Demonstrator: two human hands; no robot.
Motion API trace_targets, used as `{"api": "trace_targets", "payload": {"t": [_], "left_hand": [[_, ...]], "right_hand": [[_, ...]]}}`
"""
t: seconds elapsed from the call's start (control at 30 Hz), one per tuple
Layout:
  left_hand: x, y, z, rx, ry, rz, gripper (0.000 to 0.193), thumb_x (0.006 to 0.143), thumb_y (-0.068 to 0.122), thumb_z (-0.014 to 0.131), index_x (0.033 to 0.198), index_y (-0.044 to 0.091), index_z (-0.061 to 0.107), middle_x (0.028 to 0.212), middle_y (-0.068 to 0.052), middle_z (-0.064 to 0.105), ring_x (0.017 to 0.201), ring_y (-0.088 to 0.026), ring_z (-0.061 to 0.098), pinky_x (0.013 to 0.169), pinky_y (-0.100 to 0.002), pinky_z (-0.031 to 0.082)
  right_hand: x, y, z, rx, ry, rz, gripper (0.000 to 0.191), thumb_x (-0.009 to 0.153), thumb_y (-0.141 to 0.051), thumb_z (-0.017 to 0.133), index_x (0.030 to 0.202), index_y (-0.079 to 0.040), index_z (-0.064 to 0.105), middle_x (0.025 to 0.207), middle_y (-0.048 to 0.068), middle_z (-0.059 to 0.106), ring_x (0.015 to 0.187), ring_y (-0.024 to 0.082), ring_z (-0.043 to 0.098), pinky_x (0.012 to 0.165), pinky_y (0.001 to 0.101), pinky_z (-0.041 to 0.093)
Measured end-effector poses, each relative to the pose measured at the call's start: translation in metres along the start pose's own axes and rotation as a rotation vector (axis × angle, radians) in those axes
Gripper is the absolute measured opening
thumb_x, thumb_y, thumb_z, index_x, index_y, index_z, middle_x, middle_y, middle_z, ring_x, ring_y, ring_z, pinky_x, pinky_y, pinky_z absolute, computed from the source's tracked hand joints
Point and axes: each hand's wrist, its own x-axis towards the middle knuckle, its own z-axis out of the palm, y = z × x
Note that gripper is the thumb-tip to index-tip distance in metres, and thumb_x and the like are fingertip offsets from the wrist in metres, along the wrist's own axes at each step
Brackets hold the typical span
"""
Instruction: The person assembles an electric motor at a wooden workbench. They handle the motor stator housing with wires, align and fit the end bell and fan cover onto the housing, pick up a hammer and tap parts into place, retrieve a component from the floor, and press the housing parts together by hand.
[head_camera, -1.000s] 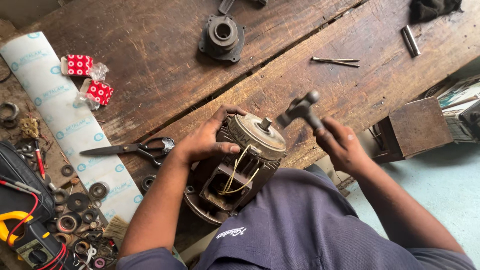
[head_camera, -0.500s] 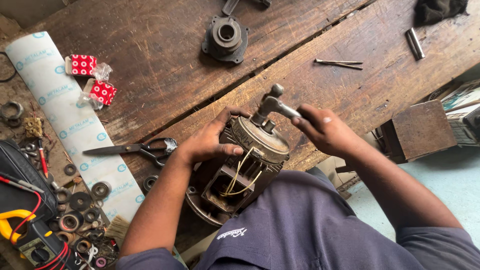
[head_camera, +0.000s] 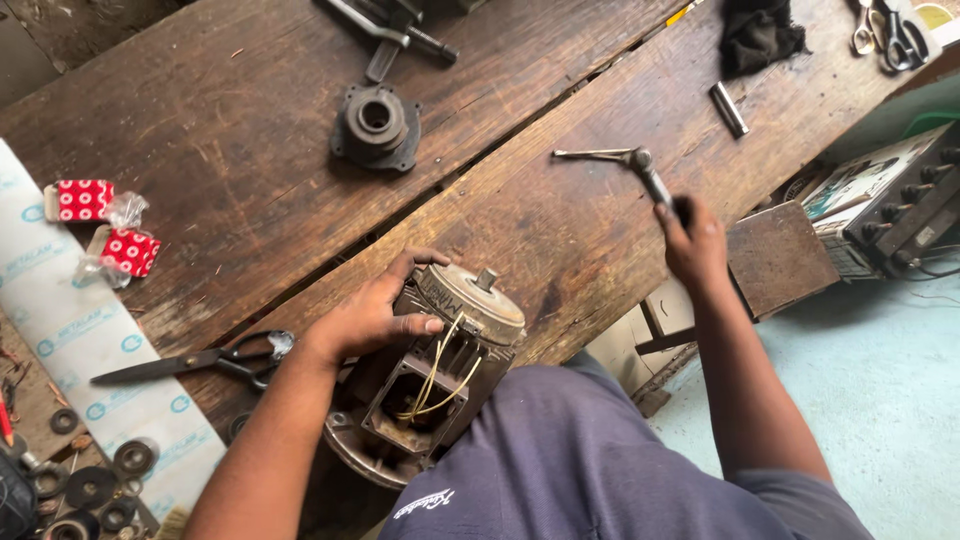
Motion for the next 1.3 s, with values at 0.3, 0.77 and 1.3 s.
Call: {"api": "trace_targets", "payload": {"t": [0.3, 0.77, 1.3], "left_hand": [[0.047, 0.022, 0.019, 0.245, -0.051, -0.329, 0.097, 0.058, 0.066, 0.082, 0.142, 0.032, 0.046, 0.139, -0.015, 0.062, 0.133, -0.037, 0.056, 0.110, -0.051, 0.043], [0.098, 0.035, 0.042, 0.418, -0.187, -0.375, 0.087, 0.066, 0.057, 0.084, 0.140, 0.026, 0.051, 0.143, -0.012, 0.060, 0.135, -0.032, 0.056, 0.111, -0.046, 0.043], [0.097, 0.049, 0.050, 0.571, -0.241, -0.475, 0.091, 0.075, 0.063, 0.074, 0.151, 0.025, 0.043, 0.148, -0.016, 0.054, 0.136, -0.035, 0.053, 0.113, -0.045, 0.041]], "right_hand": [[0.135, 0.069, 0.046, -0.346, 0.124, -0.186, 0.030, 0.103, -0.028, 0.079, 0.115, -0.007, 0.060, 0.113, 0.017, 0.064, 0.109, 0.040, 0.059, 0.093, 0.0493, 0.047], [0.086, -0.009, 0.088, -0.129, -0.147, -0.644, 0.036, 0.089, -0.017, 0.076, 0.124, -0.017, 0.073, 0.116, 0.006, 0.064, 0.103, 0.027, 0.056, 0.082, 0.0408, 0.046], [0.031, -0.019, 0.005, 0.447, 0.124, -0.435, 0.018, 0.109, 0.007, 0.066, 0.126, 0.001, 0.069, 0.113, 0.018, 0.064, 0.096, 0.024, 0.066, 0.080, 0.0319, 0.055]]}}
